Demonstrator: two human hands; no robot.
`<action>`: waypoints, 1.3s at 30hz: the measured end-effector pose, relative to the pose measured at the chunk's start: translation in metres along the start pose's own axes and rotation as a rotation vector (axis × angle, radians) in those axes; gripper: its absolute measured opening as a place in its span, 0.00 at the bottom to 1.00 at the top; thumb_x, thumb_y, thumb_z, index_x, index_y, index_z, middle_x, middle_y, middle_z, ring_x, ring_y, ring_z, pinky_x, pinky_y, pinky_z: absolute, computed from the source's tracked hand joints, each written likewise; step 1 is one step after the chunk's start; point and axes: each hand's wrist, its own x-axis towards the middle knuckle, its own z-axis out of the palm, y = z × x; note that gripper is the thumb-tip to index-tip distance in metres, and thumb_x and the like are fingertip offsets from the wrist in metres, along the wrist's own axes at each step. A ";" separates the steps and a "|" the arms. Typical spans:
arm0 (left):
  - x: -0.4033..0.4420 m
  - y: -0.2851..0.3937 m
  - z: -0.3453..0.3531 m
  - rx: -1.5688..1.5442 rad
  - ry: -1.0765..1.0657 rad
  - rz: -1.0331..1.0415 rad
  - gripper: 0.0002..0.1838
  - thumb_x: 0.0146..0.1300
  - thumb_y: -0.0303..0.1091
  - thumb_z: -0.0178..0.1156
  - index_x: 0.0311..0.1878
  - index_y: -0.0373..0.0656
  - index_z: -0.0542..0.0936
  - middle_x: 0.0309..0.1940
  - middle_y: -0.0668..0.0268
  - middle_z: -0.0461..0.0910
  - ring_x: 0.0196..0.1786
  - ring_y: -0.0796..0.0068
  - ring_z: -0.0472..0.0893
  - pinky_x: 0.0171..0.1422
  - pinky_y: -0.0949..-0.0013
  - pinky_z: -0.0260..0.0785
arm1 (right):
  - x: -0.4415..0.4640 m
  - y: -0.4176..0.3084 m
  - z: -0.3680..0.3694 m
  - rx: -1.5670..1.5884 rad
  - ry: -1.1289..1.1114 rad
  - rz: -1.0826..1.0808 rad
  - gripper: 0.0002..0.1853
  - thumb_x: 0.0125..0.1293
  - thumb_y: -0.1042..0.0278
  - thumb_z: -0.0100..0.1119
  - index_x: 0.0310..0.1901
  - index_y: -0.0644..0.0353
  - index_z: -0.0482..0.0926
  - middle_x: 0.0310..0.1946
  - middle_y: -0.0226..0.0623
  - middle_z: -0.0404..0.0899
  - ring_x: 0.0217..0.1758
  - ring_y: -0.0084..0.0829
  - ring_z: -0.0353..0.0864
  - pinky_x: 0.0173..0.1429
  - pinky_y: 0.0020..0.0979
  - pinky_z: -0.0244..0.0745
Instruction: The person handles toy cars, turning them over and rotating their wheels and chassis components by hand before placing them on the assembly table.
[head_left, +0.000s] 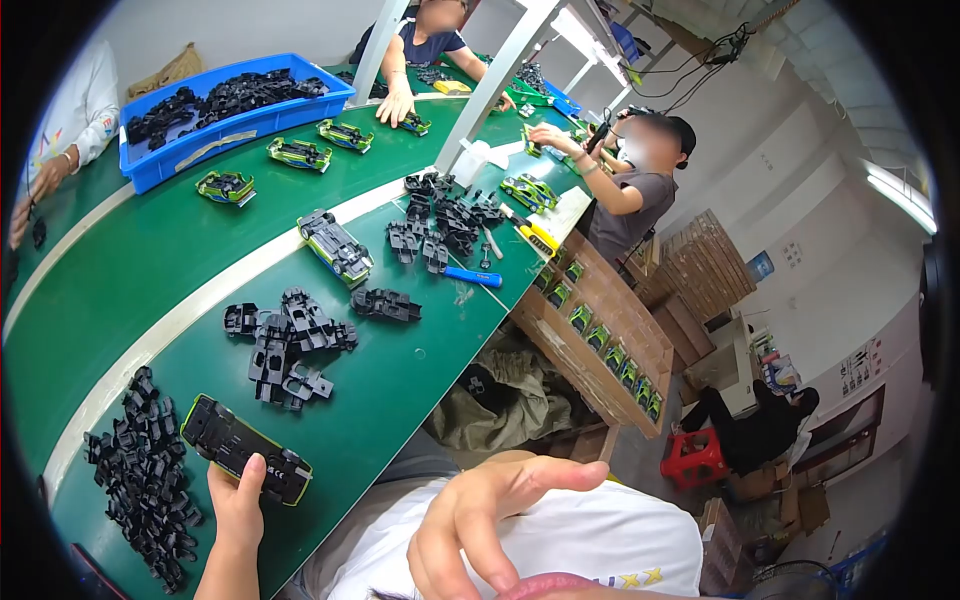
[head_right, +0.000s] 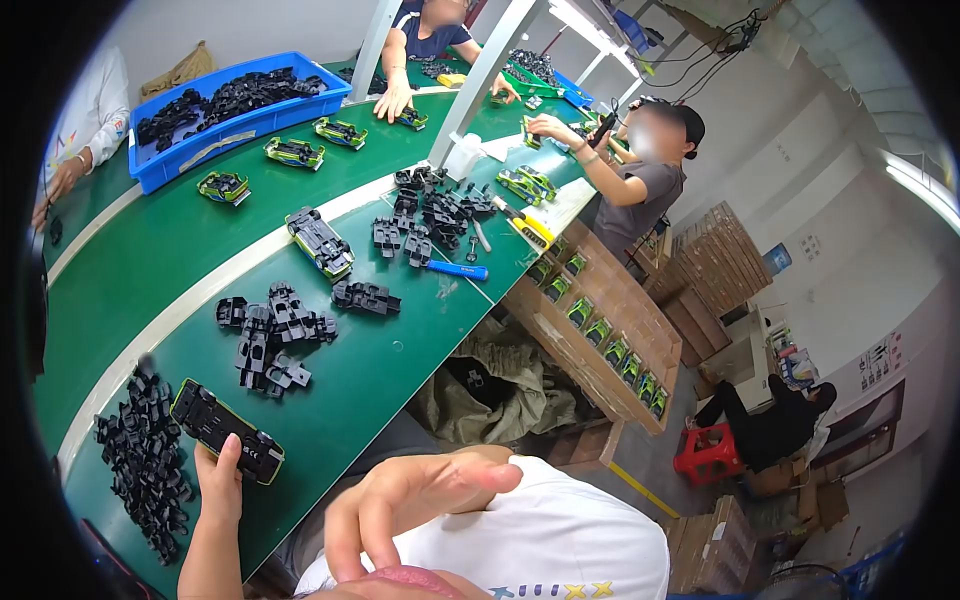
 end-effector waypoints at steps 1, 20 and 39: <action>0.000 0.000 0.000 0.001 0.002 -0.003 0.18 0.62 0.38 0.62 0.49 0.37 0.72 0.40 0.66 0.77 0.42 0.78 0.76 0.50 0.71 0.69 | 0.000 0.000 -0.001 -0.002 0.001 -0.003 0.51 0.51 0.20 0.52 0.49 0.73 0.76 0.51 0.57 0.71 0.55 0.49 0.74 0.57 0.45 0.70; 0.002 -0.006 -0.002 -0.026 0.013 0.027 0.17 0.63 0.37 0.61 0.49 0.37 0.72 0.42 0.65 0.77 0.42 0.77 0.77 0.50 0.70 0.70 | 0.009 0.005 -0.001 -0.270 -0.034 0.144 0.36 0.51 0.24 0.59 0.22 0.58 0.73 0.21 0.32 0.72 0.22 0.30 0.73 0.27 0.28 0.65; 0.002 -0.005 -0.001 -0.002 0.015 0.026 0.17 0.63 0.38 0.62 0.49 0.37 0.72 0.41 0.65 0.78 0.42 0.76 0.77 0.50 0.71 0.70 | 0.025 0.003 -0.002 -0.877 -0.256 -0.262 0.31 0.67 0.36 0.49 0.20 0.58 0.69 0.17 0.28 0.68 0.18 0.34 0.69 0.25 0.32 0.61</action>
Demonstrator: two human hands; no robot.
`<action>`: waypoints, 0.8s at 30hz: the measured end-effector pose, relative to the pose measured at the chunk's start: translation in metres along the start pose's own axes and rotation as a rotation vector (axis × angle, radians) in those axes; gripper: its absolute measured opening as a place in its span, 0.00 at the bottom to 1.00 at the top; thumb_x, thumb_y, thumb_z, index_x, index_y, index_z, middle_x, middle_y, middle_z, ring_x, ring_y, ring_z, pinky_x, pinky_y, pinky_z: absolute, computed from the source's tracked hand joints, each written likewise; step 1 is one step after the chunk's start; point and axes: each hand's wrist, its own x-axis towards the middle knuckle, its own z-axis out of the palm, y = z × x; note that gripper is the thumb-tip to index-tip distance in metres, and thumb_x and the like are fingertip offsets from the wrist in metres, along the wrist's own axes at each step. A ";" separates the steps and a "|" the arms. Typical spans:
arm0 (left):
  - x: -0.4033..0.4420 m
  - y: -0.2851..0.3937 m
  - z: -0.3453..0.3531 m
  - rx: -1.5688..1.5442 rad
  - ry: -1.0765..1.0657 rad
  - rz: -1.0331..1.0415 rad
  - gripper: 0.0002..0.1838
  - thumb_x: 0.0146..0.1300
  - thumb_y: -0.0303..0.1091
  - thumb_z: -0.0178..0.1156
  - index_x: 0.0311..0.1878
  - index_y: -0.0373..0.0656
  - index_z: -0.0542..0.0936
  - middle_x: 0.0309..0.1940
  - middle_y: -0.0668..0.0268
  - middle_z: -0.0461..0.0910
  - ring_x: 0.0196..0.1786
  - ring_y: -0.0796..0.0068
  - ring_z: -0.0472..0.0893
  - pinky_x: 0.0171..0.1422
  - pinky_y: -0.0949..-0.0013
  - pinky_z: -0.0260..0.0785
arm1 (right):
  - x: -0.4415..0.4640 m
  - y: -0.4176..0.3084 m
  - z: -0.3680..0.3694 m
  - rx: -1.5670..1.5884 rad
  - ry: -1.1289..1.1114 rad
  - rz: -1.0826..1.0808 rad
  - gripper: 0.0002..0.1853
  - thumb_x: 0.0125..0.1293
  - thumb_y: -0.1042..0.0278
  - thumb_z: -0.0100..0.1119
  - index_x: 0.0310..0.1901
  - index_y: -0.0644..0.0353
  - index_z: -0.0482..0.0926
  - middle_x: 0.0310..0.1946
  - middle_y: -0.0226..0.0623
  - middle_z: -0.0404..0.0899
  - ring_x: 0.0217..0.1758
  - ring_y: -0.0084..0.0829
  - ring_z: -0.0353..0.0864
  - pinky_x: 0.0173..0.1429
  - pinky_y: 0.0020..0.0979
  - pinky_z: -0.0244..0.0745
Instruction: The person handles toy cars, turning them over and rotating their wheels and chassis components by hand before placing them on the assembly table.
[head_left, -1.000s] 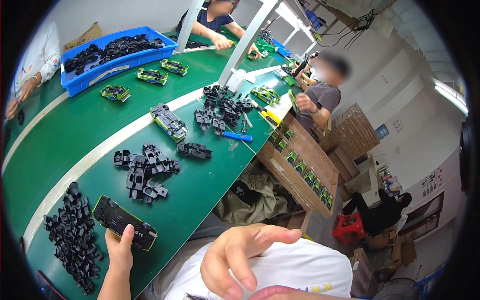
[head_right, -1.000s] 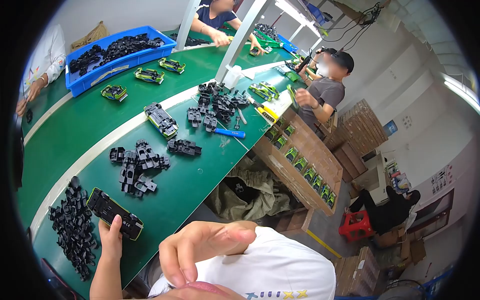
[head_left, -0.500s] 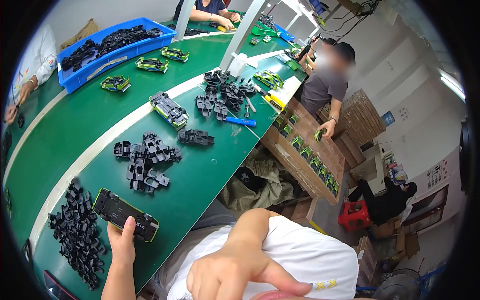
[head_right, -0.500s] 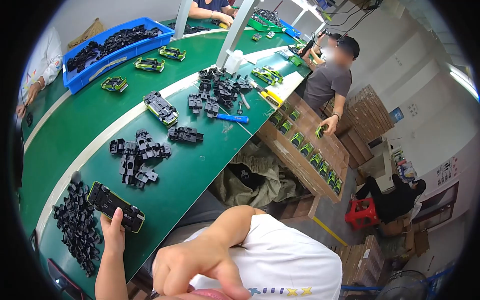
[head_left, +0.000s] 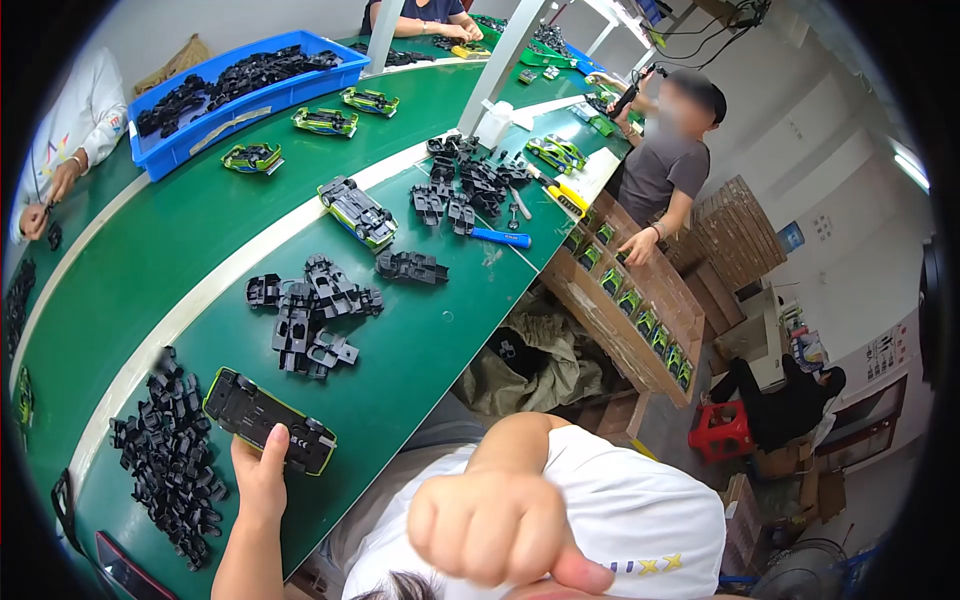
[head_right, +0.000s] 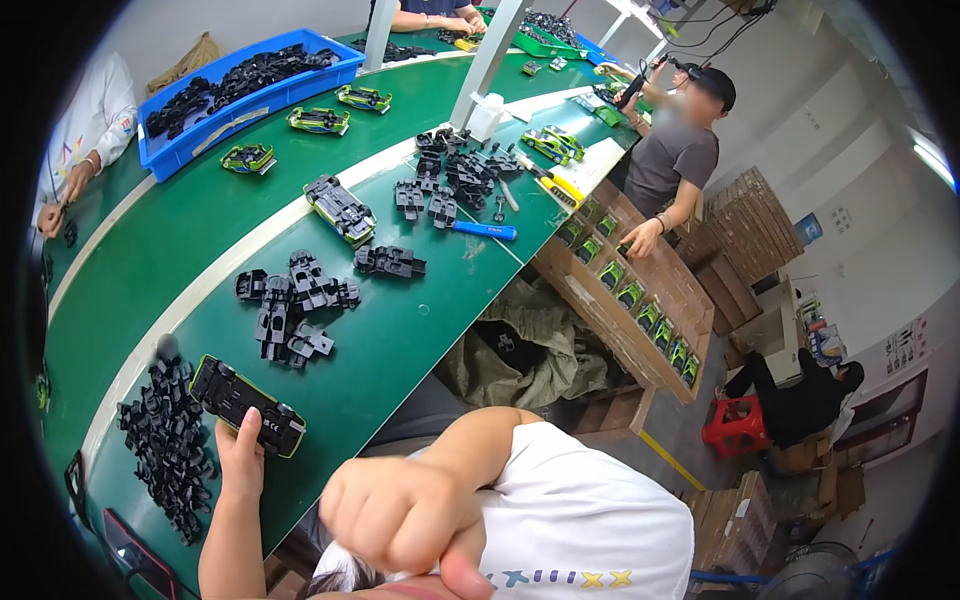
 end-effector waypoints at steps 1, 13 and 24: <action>-0.001 0.001 -0.003 0.004 -0.006 -0.004 0.17 0.63 0.38 0.62 0.49 0.37 0.72 0.41 0.65 0.78 0.42 0.76 0.77 0.50 0.71 0.70 | -0.004 0.001 -0.003 0.005 0.065 0.039 0.27 0.68 0.41 0.49 0.22 0.58 0.70 0.20 0.30 0.70 0.21 0.35 0.71 0.28 0.33 0.63; 0.000 0.003 -0.006 0.017 -0.028 -0.052 0.17 0.64 0.36 0.62 0.49 0.36 0.71 0.40 0.65 0.77 0.43 0.75 0.78 0.50 0.69 0.71 | 0.033 0.010 0.010 -1.200 -0.074 -0.378 0.11 0.65 0.69 0.51 0.29 0.65 0.77 0.39 0.40 0.80 0.33 0.34 0.76 0.36 0.31 0.70; -0.001 0.012 0.007 0.042 -0.043 -0.032 0.18 0.63 0.37 0.63 0.50 0.36 0.74 0.43 0.64 0.79 0.46 0.74 0.78 0.53 0.67 0.71 | 0.015 -0.002 -0.025 -0.783 -0.056 -0.477 0.07 0.62 0.71 0.56 0.35 0.62 0.82 0.32 0.40 0.82 0.25 0.28 0.79 0.37 0.27 0.74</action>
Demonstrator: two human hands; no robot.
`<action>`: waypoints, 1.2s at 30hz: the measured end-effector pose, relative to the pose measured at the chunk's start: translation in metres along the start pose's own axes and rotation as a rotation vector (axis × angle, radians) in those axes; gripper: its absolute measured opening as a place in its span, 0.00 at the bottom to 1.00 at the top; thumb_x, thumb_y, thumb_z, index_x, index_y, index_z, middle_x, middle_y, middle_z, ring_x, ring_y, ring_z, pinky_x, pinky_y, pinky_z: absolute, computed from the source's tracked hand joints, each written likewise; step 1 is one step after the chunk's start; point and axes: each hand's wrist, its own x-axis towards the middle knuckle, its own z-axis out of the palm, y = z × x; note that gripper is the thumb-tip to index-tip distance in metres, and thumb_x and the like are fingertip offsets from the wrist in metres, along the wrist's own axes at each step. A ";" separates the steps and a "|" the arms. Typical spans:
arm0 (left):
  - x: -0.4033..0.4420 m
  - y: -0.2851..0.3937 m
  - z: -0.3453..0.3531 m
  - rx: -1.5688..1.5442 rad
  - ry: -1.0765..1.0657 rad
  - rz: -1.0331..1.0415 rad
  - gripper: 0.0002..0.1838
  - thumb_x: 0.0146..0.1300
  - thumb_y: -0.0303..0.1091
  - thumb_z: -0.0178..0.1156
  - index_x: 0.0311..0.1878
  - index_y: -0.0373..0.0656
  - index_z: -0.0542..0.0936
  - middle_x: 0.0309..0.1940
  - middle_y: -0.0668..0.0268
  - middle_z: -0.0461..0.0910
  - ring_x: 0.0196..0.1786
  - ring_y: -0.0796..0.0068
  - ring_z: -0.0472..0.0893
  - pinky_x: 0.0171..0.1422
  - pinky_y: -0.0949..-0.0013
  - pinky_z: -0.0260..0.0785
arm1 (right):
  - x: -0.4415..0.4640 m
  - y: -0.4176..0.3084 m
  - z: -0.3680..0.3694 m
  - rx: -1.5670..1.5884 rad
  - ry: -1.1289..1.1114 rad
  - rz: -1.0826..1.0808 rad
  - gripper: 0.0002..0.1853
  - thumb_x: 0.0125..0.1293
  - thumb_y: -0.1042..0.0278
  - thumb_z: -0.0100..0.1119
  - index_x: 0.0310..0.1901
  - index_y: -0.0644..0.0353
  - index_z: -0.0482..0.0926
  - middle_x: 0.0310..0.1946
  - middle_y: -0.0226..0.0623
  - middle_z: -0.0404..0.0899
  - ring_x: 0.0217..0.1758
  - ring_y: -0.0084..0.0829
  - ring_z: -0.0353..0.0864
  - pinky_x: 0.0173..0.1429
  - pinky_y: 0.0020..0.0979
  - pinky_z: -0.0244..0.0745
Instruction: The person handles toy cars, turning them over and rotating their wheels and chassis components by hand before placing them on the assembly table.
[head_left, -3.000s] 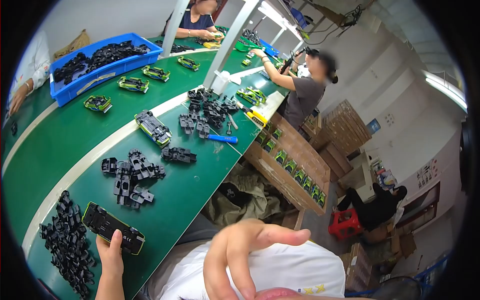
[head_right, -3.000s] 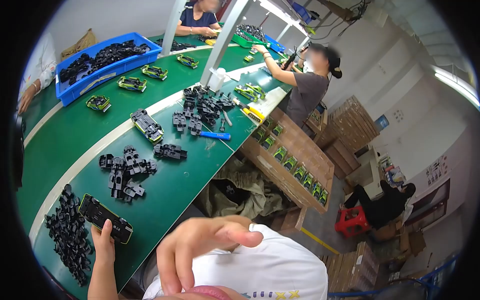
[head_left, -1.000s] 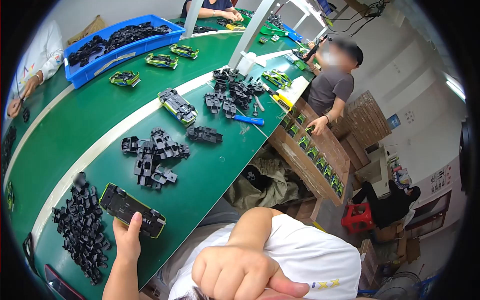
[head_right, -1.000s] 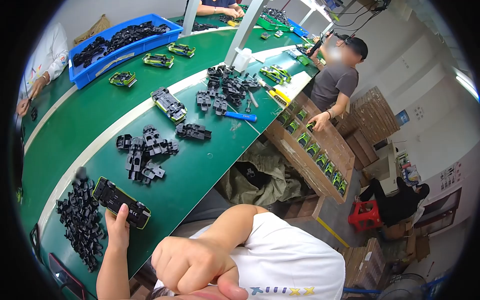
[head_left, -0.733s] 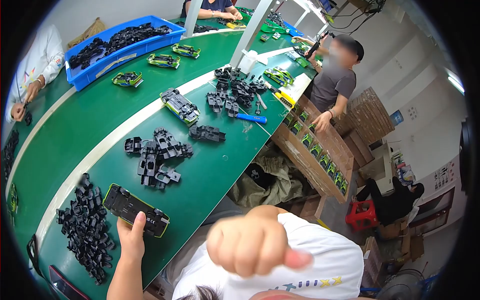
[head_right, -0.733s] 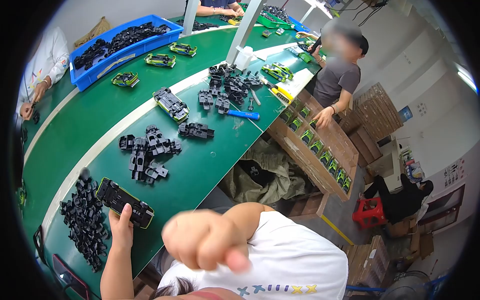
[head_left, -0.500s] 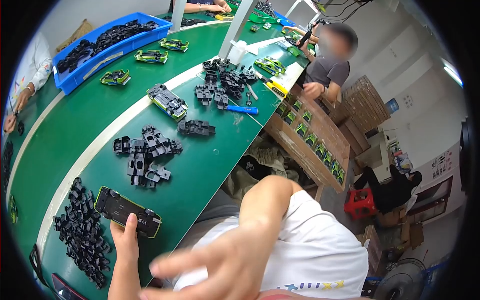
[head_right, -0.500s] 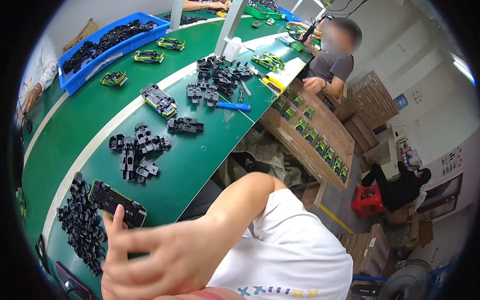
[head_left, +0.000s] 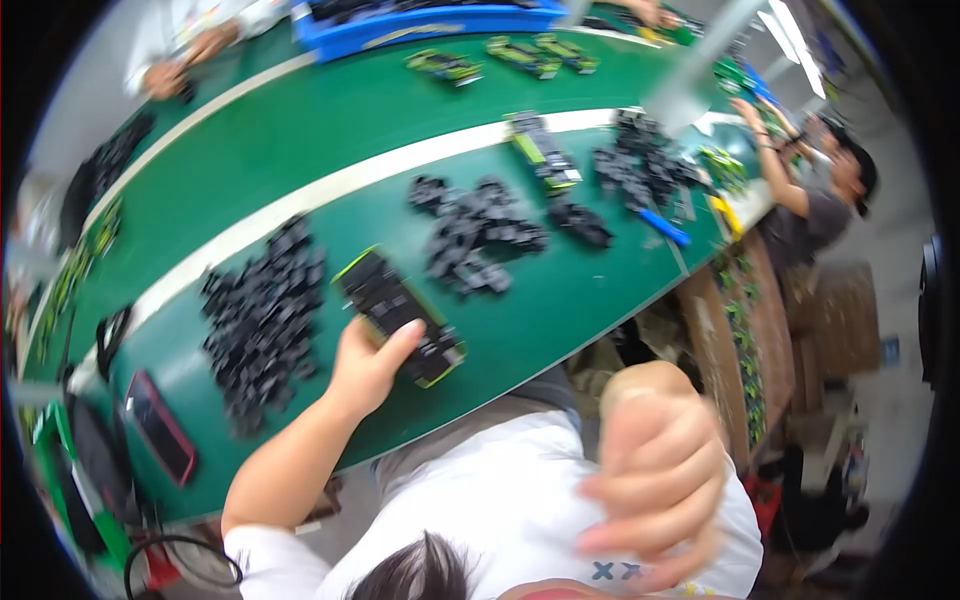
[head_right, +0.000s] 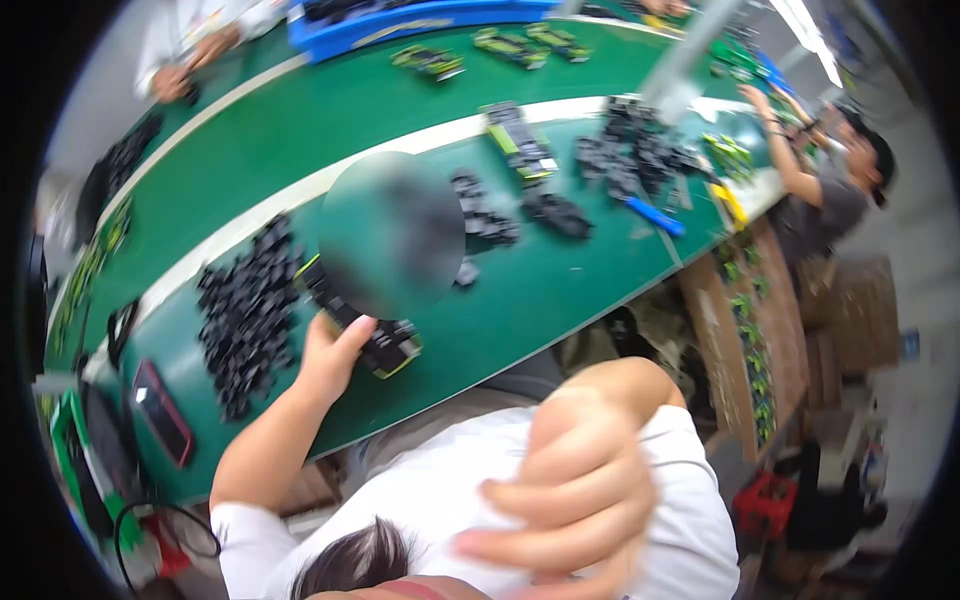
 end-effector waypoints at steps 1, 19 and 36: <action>-0.001 -0.001 -0.002 0.005 -0.003 -0.007 0.19 0.63 0.38 0.63 0.51 0.37 0.73 0.44 0.64 0.78 0.48 0.74 0.77 0.54 0.67 0.70 | -0.005 0.009 0.003 0.014 0.074 0.146 0.07 0.62 0.71 0.57 0.36 0.62 0.82 0.31 0.38 0.81 0.24 0.26 0.78 0.36 0.25 0.73; 0.008 0.026 -0.024 -0.365 0.278 0.245 0.17 0.62 0.28 0.63 0.52 0.39 0.72 0.44 0.62 0.78 0.47 0.73 0.80 0.50 0.68 0.77 | -0.113 0.095 0.097 -0.172 -0.226 0.721 0.39 0.38 0.64 0.78 0.56 0.58 0.71 0.48 0.38 0.77 0.54 0.41 0.77 0.57 0.42 0.70; 0.011 0.028 -0.021 -0.118 0.375 0.271 0.20 0.60 0.30 0.66 0.54 0.38 0.73 0.43 0.63 0.79 0.44 0.76 0.79 0.48 0.71 0.75 | -0.110 0.091 0.095 -0.228 -0.237 0.741 0.37 0.38 0.69 0.76 0.55 0.57 0.71 0.46 0.34 0.81 0.49 0.37 0.81 0.46 0.35 0.70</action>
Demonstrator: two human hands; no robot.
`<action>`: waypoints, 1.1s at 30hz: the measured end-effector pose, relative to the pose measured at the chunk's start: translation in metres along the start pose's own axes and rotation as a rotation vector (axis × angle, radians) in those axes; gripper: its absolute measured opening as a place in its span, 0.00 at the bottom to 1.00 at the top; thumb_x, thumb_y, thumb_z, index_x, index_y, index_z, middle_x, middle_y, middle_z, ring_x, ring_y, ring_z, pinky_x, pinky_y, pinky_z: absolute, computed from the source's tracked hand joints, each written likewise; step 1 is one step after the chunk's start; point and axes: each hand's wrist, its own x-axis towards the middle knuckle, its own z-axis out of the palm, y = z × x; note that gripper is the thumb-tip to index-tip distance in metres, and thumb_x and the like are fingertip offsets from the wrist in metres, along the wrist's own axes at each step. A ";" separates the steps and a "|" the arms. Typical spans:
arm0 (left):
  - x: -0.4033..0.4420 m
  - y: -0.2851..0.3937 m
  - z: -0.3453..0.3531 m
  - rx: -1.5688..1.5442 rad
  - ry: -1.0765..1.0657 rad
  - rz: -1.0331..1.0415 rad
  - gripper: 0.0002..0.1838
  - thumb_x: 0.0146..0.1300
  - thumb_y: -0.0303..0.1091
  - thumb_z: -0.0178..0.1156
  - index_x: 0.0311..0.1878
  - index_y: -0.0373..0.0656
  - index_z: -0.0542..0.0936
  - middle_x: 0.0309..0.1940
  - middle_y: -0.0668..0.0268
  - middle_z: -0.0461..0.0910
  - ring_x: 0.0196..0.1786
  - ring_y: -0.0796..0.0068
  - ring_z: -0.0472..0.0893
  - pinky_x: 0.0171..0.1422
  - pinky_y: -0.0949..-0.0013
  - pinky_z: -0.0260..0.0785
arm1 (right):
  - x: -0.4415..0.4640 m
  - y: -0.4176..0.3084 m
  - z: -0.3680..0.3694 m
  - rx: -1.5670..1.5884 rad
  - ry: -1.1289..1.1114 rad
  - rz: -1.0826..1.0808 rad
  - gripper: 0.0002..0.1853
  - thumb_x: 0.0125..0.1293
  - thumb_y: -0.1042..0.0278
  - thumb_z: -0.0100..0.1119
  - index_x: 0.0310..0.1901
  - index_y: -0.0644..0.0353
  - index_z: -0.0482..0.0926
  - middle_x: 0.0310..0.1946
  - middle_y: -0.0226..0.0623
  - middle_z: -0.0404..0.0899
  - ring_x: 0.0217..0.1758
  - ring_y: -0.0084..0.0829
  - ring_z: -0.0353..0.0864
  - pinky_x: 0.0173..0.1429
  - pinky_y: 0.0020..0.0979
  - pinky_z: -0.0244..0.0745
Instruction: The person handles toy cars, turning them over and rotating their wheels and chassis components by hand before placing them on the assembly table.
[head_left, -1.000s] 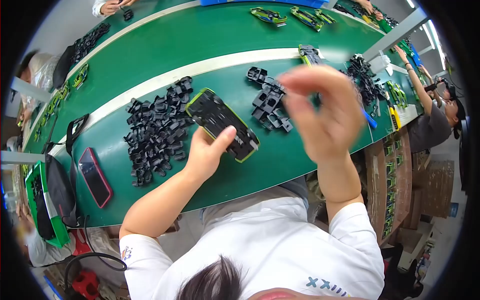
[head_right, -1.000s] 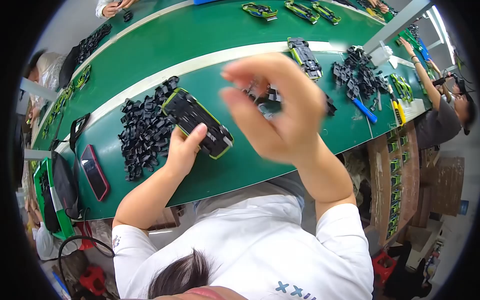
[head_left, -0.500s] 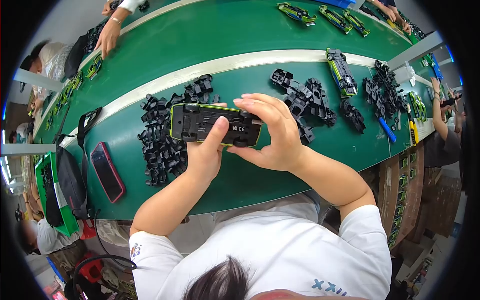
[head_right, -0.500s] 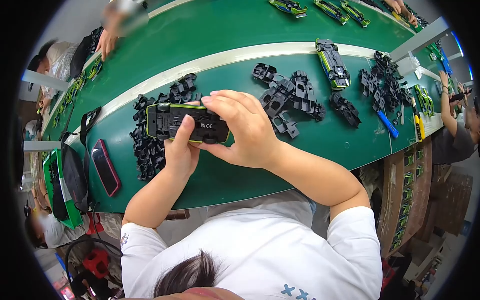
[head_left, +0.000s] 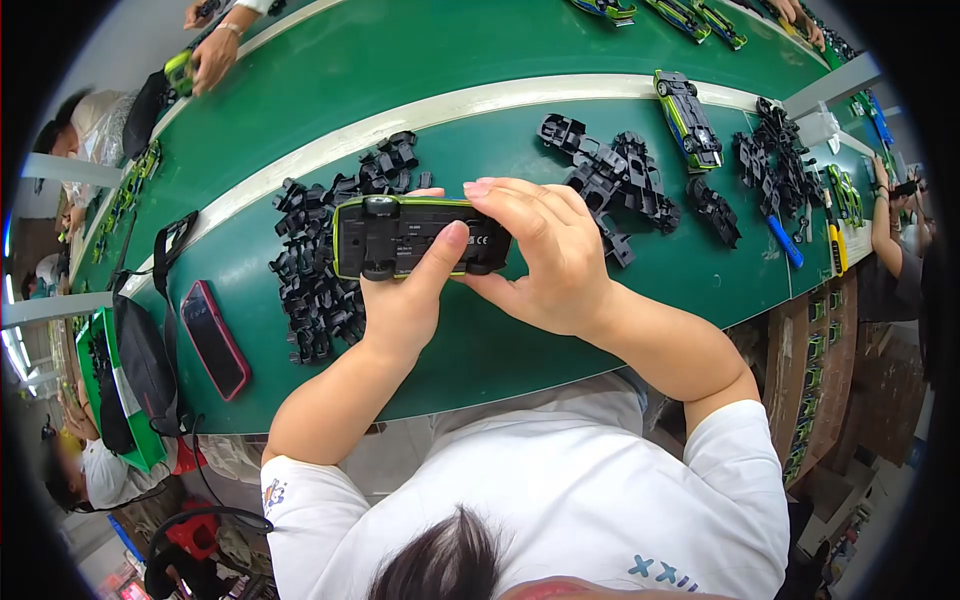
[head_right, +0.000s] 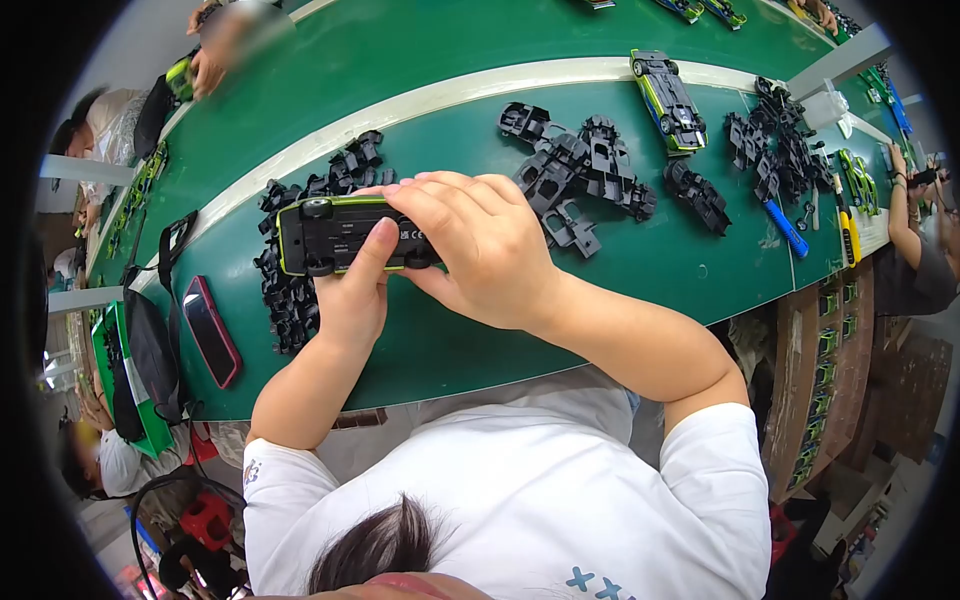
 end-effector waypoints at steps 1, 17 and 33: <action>-0.001 0.000 -0.001 0.007 0.003 0.008 0.20 0.60 0.30 0.66 0.54 0.38 0.73 0.43 0.63 0.79 0.44 0.76 0.79 0.48 0.71 0.75 | 0.001 -0.001 0.000 0.009 0.003 -0.008 0.37 0.38 0.68 0.76 0.55 0.57 0.71 0.46 0.34 0.81 0.48 0.37 0.81 0.46 0.35 0.70; 0.002 0.009 -0.002 -0.203 -0.049 -0.180 0.20 0.62 0.30 0.61 0.56 0.35 0.70 0.45 0.60 0.78 0.47 0.70 0.81 0.51 0.65 0.77 | -0.001 -0.003 -0.001 0.257 0.009 0.128 0.41 0.36 0.53 0.81 0.53 0.58 0.71 0.44 0.39 0.79 0.45 0.42 0.79 0.50 0.38 0.75; 0.004 0.013 -0.011 0.118 -0.061 0.066 0.23 0.61 0.32 0.58 0.57 0.30 0.69 0.43 0.52 0.81 0.47 0.64 0.81 0.57 0.63 0.71 | -0.005 -0.003 -0.009 0.384 0.041 0.330 0.24 0.51 0.69 0.73 0.49 0.59 0.74 0.38 0.34 0.83 0.36 0.26 0.83 0.38 0.25 0.74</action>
